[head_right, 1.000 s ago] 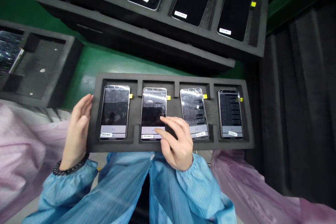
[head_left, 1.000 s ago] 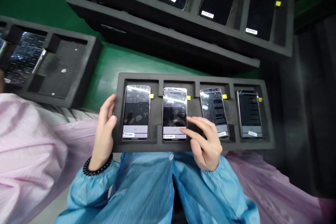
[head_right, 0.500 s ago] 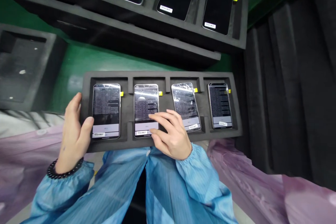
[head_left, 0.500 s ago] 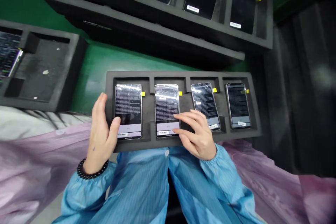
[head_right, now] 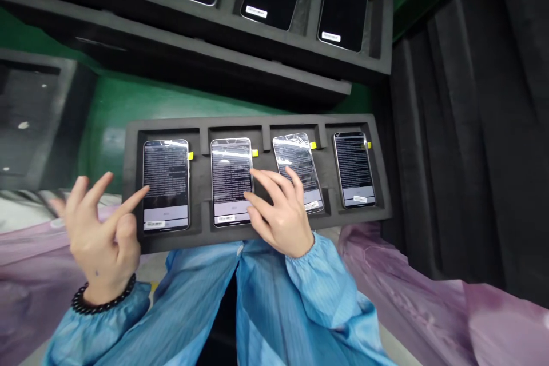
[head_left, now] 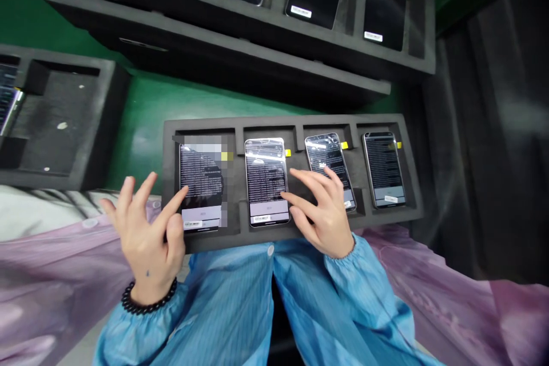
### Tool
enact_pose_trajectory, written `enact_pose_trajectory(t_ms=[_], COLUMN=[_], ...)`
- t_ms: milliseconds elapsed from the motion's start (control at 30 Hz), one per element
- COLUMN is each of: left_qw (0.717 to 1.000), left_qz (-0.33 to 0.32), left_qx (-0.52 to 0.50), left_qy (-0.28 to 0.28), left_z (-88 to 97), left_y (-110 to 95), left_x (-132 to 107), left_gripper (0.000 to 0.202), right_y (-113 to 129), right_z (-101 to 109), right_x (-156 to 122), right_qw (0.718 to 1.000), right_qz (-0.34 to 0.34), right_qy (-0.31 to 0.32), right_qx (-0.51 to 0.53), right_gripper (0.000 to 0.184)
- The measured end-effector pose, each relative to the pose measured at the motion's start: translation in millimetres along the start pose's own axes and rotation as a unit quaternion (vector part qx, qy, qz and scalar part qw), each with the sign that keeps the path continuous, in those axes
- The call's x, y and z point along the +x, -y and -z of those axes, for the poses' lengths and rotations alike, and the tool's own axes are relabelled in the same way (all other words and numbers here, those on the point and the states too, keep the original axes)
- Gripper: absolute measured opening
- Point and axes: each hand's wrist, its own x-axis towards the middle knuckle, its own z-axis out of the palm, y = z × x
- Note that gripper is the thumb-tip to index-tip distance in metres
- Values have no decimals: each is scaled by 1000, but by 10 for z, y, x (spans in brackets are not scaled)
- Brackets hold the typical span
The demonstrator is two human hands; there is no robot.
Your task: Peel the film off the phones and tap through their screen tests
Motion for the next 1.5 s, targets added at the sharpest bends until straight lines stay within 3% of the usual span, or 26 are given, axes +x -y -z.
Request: enact_pose_trajectory(t_ms=[167,333,467,633,833,967,1167,1400,1500], left_qw=[999,995,988,992,1000,998,991,994,994], left_qz=[-1,-9,-85,-83,2,-24,-77,-51,-52], left_qx=[26,25,-46,-78,-6,8,-12,-32,-27], left_qy=[21,99,119,44,21,62,110,89,88], left_z=[-5,-14,-1,40,69,72,15,9,12], left_y=[68,-19,-123,-103,39,75,1,-13,-5], left_x=[-7,68,115,88,33,44,95,99,85], left_gripper=[48,49,41,47,49,51,52,54,53], right_y=[129,179,123,30,94,149,88,255,270], right_z=[-119,-199,-161,-92,-103,-130,-96,-234,-251], right_x=[166,274,214,121,174,212,144,305,323], right_qw=[996,989,998,998,999,1000,997,992,993], right_qz=[20,38,3,-42,-22,-1,-46,53,47], right_qy=[82,137,59,-36,-35,-15,-52,111,107], right_qx=[-18,-40,-36,-38,-23,-17,-38,-38,-17], right_gripper=[35,39,30,30,28,26,28,33,31])
